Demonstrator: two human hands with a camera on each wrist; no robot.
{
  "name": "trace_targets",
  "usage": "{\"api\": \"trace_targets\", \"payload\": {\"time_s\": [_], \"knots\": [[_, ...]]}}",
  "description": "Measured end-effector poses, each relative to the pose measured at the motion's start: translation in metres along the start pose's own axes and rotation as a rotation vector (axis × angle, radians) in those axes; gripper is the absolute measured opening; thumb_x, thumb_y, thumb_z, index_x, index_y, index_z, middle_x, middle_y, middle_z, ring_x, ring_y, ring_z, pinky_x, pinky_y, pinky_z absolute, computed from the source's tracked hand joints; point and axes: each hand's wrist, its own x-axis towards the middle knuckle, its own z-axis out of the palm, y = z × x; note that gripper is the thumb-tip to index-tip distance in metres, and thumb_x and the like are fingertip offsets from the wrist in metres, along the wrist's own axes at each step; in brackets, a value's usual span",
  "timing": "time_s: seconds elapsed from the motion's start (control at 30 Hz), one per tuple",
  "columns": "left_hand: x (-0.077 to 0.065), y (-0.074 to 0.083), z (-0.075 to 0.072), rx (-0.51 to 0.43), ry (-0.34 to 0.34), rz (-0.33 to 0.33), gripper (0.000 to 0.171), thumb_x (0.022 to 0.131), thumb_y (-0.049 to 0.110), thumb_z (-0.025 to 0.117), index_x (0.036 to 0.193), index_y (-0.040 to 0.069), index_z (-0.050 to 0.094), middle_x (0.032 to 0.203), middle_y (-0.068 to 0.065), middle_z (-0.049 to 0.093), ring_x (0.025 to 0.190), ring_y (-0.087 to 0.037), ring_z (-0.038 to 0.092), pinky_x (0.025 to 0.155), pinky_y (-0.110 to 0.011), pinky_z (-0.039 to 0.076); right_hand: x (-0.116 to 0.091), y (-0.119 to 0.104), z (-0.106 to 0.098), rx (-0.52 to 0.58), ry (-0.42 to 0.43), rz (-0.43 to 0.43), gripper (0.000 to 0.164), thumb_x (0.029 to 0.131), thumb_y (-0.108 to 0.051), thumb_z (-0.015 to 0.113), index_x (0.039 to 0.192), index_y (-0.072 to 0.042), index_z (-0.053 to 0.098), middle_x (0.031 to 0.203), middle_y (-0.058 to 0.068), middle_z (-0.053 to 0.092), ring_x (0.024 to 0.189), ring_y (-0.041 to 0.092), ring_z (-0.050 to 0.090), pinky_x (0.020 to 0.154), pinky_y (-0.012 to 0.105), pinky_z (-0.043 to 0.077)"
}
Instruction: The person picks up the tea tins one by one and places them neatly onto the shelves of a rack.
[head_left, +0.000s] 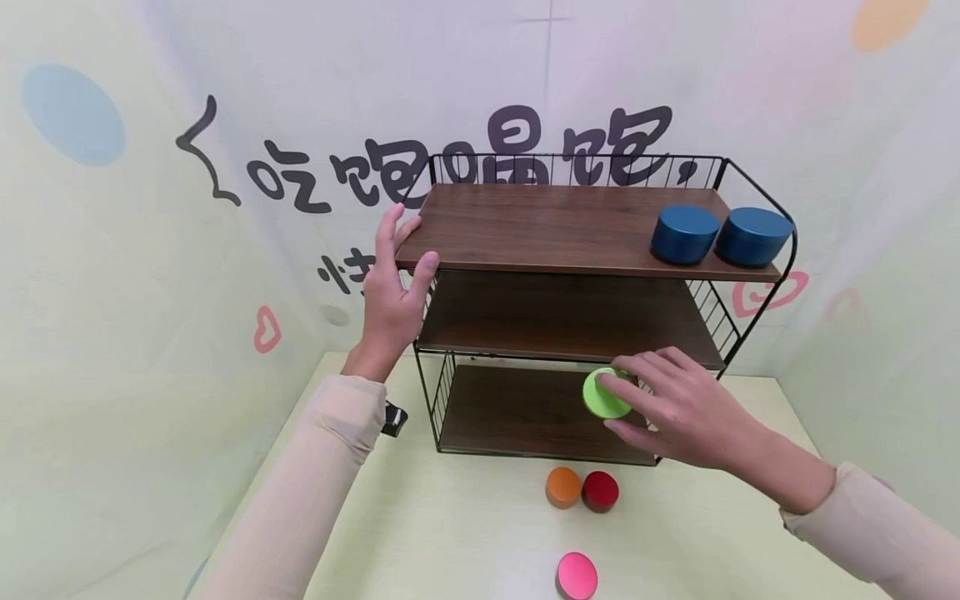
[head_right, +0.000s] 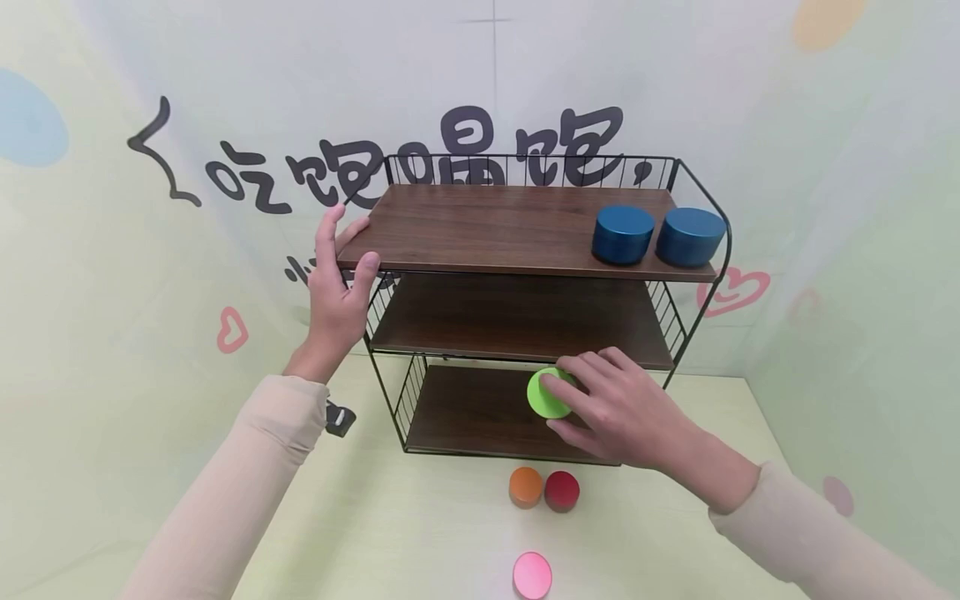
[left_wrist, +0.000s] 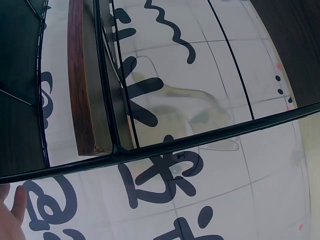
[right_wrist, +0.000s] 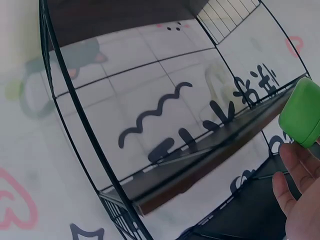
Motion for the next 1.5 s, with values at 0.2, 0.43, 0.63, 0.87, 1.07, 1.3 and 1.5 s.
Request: {"api": "trace_targets", "payload": {"time_s": [0.2,0.43,0.63,0.87,1.07,1.3,1.5], "knots": [[0.000,0.001,0.001,-0.003,0.004,0.012,0.066,0.099,0.051,0.051,0.154,0.019,0.031,0.144,-0.001,0.055,0.115,-0.025,0.062,0.084,-0.041,0.042,0.015,0.006,-0.016,-0.013,0.043,-0.009,0.056,0.102,-0.052,0.039,0.116,-0.007,0.069,0.108,0.016,0.068,0.090,0.032,0.066,0.075,0.047,0.053],[0.000,0.001,0.001,-0.003,0.005,0.010,0.067,0.099,0.052,0.051,0.154,0.019,0.031,0.144,-0.001,0.055,0.109,-0.025,0.064,0.075,-0.038,0.042,0.031,0.013,-0.030,-0.028,0.145,-0.033,0.055,0.101,-0.051,0.045,0.118,-0.004,0.068,0.105,0.018,0.068,0.088,0.034,0.066,0.072,0.048,0.053],[0.000,0.000,0.001,0.005,-0.007,0.004,0.068,0.099,0.054,0.050,0.154,0.019,0.030,0.145,0.001,0.054,0.091,-0.024,0.066,0.062,-0.032,0.039,0.038,0.017,-0.036,-0.040,0.178,-0.059,0.054,0.101,-0.049,0.047,0.116,-0.003,0.069,0.104,0.018,0.068,0.086,0.034,0.066,0.071,0.048,0.053],[0.000,0.000,0.000,0.000,0.002,0.005,0.067,0.099,0.052,0.051,0.154,0.020,0.030,0.145,0.000,0.054,0.119,-0.021,0.059,0.077,-0.039,0.042,0.051,0.022,-0.045,-0.053,0.199,-0.074,0.051,0.100,-0.045,0.051,0.118,-0.001,0.068,0.105,0.019,0.067,0.086,0.035,0.065,0.072,0.050,0.052],[0.000,0.001,0.001,-0.003,-0.010,-0.006,0.066,0.099,0.051,0.051,0.154,0.021,0.029,0.146,0.003,0.053,0.093,-0.023,0.067,0.061,-0.035,0.039,0.064,0.027,-0.055,-0.069,0.204,-0.075,0.051,0.099,-0.045,0.052,0.118,0.000,0.067,0.106,0.020,0.067,0.088,0.037,0.064,0.074,0.050,0.050],[0.000,0.000,0.001,0.012,-0.007,-0.001,0.067,0.100,0.051,0.051,0.154,0.019,0.029,0.145,0.003,0.053,0.060,-0.020,0.058,0.053,-0.029,0.034,0.080,0.036,-0.065,-0.083,0.250,-0.067,0.052,0.097,-0.045,0.056,0.116,0.002,0.067,0.103,0.021,0.067,0.088,0.038,0.063,0.075,0.050,0.049],[0.000,0.002,0.000,0.001,-0.009,-0.006,0.066,0.100,0.050,0.051,0.154,0.021,0.029,0.146,0.002,0.053,0.096,-0.024,0.067,0.063,-0.033,0.039,0.091,0.045,-0.071,-0.093,0.271,-0.028,0.052,0.095,-0.045,0.057,0.116,0.002,0.067,0.102,0.022,0.066,0.090,0.040,0.062,0.079,0.052,0.049]]}}
